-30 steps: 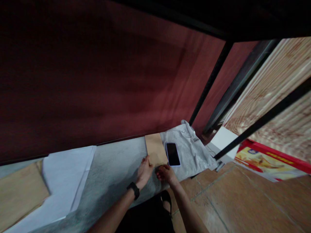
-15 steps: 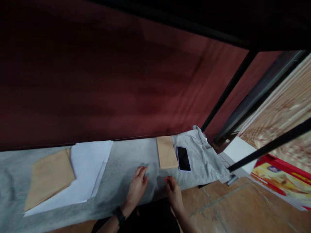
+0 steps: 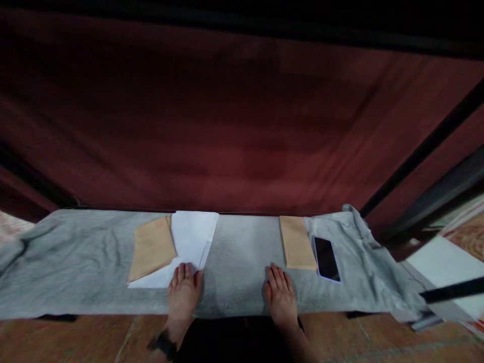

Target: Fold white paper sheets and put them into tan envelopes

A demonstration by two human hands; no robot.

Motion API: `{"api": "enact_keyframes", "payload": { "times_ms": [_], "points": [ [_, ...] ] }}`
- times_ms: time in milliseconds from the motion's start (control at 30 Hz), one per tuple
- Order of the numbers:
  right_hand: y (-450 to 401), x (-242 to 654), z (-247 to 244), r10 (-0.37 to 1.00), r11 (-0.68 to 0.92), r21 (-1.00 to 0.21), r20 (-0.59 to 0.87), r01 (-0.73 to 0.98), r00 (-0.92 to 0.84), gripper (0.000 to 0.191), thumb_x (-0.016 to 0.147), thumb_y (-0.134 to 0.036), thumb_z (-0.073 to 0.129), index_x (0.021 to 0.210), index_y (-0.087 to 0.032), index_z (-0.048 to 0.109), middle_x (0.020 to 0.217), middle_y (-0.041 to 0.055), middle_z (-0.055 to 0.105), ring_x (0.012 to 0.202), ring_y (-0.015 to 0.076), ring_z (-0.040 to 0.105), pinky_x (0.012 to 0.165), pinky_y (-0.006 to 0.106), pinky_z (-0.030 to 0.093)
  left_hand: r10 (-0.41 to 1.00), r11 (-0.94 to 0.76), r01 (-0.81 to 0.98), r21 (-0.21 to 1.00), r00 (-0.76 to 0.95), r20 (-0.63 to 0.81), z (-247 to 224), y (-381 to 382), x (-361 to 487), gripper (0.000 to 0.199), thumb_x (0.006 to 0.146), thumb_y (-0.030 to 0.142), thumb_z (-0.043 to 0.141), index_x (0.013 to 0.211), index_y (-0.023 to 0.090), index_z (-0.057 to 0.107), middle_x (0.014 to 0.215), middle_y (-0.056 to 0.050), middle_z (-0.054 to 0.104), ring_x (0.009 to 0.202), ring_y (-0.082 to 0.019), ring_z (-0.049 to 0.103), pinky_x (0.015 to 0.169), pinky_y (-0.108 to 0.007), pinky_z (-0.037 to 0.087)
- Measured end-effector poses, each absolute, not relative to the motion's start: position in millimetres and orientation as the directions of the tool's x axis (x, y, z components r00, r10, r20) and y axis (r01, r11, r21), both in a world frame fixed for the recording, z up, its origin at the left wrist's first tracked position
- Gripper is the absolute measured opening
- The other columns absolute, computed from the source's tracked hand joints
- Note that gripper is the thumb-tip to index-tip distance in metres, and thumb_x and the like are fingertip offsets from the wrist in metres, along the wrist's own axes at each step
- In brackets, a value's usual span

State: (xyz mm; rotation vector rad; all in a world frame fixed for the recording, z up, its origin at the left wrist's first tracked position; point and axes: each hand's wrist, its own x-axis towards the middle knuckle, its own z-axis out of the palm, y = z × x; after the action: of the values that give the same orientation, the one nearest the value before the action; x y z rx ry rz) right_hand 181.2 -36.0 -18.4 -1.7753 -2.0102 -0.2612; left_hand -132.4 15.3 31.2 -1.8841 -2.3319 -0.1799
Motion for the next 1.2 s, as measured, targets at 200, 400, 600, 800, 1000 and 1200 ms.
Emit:
{"api": "enact_keyframes", "payload": {
  "times_ms": [200,400,600,800,1000,1200],
  "points": [
    [-37,182,-21,0.891,0.152,-0.103,0.445,0.983,-0.091,0.048,0.102,-0.031,0.034,0.145,-0.018,0.051,0.149,0.0091,0.051,0.135,0.0252,0.049,0.117,0.044,0.029,0.987,0.138,0.990,0.007,-0.138,0.083,50,20,-130,0.041,0.099,0.027,0.037,0.127,0.009,0.062,0.135,-0.019,0.061,0.124,-0.029,0.057,0.099,-0.038,0.045],
    [-37,182,-22,0.889,0.154,-0.103,0.448,0.983,-0.092,0.048,0.102,-0.032,0.033,0.145,-0.018,0.050,0.150,0.0092,0.050,0.137,0.0246,0.047,0.118,0.044,0.027,0.982,0.188,0.975,0.117,-0.189,0.004,62,23,-146,0.035,0.098,0.020,0.039,0.115,0.012,0.068,0.101,-0.014,0.075,0.091,-0.023,0.072,0.078,-0.030,0.049],
    [-38,182,-19,0.892,0.170,-0.150,0.444,0.974,-0.087,0.048,0.102,-0.031,0.034,0.146,-0.020,0.048,0.150,0.0095,0.051,0.137,0.0247,0.047,0.117,0.045,0.029,0.960,0.243,0.946,0.213,-0.266,0.086,71,20,-155,0.031,0.096,0.026,0.043,0.110,0.016,0.069,0.091,-0.010,0.075,0.081,-0.023,0.071,0.070,-0.030,0.048],
    [-40,179,-13,0.894,0.172,-0.231,0.444,0.958,-0.053,0.046,0.101,-0.028,0.035,0.144,-0.019,0.051,0.148,0.0105,0.053,0.137,0.0256,0.048,0.116,0.047,0.030,0.952,-0.101,0.977,0.186,0.041,0.303,82,10,-95,0.031,0.095,0.020,0.040,0.109,0.017,0.068,0.102,-0.011,0.072,0.097,-0.025,0.067,0.086,-0.036,0.051],
    [-28,181,-8,0.913,0.149,-0.527,0.398,0.837,0.088,0.045,0.103,-0.036,0.032,0.129,-0.019,0.064,0.136,0.0106,0.063,0.127,0.0254,0.057,0.110,0.047,0.041,0.960,-0.280,0.942,0.183,0.271,0.070,73,-6,-7,0.035,0.095,0.008,0.039,0.117,0.017,0.064,0.095,-0.011,0.073,0.085,-0.023,0.072,0.070,-0.030,0.054],
    [2,176,3,0.960,0.030,-0.882,0.156,0.470,0.233,0.044,0.101,-0.041,0.034,0.115,-0.020,0.070,0.109,0.0088,0.076,0.100,0.0216,0.072,0.086,0.034,0.057,0.924,-0.381,0.901,0.206,0.380,0.048,59,-17,34,0.047,0.087,-0.004,0.039,0.122,0.014,0.063,0.101,-0.015,0.073,0.090,-0.026,0.072,0.076,-0.034,0.056]
  ]
}}
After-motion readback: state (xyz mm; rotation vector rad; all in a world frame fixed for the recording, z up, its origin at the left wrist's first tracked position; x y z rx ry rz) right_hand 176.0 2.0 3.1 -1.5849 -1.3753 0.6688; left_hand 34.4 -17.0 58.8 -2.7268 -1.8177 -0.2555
